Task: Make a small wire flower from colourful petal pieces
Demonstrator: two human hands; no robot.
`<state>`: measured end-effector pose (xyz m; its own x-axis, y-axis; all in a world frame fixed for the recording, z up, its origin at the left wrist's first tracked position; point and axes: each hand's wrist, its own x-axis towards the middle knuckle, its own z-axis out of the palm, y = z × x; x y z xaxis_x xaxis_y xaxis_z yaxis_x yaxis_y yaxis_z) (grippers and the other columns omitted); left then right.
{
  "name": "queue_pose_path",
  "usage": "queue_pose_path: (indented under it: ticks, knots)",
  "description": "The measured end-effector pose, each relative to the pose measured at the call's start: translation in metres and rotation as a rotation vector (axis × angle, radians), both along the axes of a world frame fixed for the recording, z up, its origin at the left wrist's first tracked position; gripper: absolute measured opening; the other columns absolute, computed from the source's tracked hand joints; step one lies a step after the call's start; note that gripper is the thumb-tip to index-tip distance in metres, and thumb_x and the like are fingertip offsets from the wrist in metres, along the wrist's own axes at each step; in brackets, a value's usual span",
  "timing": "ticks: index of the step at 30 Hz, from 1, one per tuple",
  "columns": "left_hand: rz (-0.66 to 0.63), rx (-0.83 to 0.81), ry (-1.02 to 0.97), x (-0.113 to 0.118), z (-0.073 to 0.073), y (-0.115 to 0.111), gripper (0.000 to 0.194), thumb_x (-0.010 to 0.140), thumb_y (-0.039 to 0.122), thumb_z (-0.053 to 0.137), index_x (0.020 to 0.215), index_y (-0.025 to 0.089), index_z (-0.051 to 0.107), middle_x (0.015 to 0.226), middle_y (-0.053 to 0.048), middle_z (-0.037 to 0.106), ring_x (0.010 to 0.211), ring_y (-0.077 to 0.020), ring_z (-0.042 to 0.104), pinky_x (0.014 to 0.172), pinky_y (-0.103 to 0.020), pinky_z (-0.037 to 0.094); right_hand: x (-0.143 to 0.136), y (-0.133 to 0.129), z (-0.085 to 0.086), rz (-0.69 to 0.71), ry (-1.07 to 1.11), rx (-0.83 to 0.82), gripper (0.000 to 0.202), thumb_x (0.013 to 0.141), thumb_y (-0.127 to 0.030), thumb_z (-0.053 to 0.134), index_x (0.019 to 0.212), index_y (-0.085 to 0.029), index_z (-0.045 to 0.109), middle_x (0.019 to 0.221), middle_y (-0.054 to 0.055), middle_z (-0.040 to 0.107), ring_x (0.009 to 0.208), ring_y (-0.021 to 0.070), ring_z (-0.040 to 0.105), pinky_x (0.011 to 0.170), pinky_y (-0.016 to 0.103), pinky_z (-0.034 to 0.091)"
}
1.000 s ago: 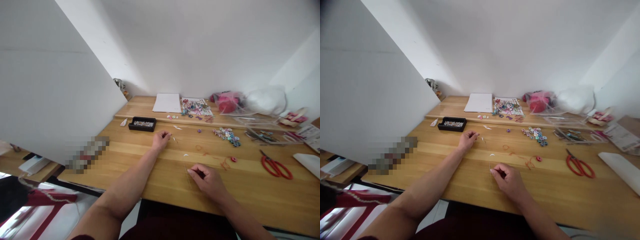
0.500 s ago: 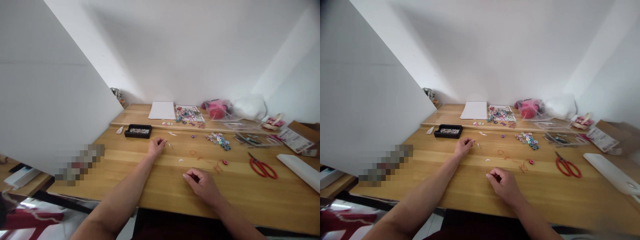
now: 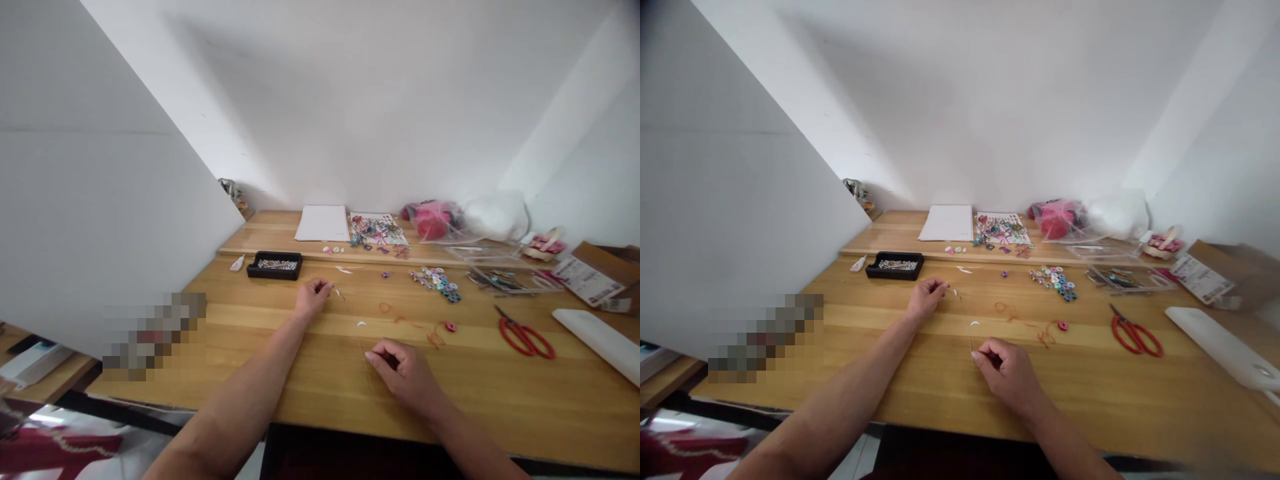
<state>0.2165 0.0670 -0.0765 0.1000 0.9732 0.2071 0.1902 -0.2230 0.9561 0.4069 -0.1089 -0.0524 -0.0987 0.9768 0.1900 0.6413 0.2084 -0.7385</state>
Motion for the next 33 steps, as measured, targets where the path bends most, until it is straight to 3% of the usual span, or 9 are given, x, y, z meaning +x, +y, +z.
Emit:
queue_pose_path:
  ticks: [23,33]
  knots:
    - [0.001,0.007,0.043,-0.0002,0.0010,-0.0007,0.032,0.075,0.048,0.061,0.072,0.016,0.065,0.058,0.002,0.058,0.050,-0.0104,0.046,0.051,-0.023,0.036,0.0025,0.0001,-0.0067,0.003,-0.007,0.011,0.028,0.091,-0.037,0.051,0.069,-0.020,0.054,0.063,-0.002,0.055,0.061,0.0127,0.049,0.060,0.025,0.037]
    - [-0.004,0.011,0.040,0.0001,-0.0008,0.0001,0.031,0.076,0.046,0.061,0.074,0.016,0.065,0.058,0.003,0.058,0.050,-0.0103,0.046,0.050,-0.022,0.036,0.0006,0.0004,-0.0018,0.000,-0.012,0.000,0.028,0.091,-0.036,0.051,0.069,-0.019,0.055,0.064,-0.002,0.056,0.061,0.0123,0.049,0.061,0.025,0.037]
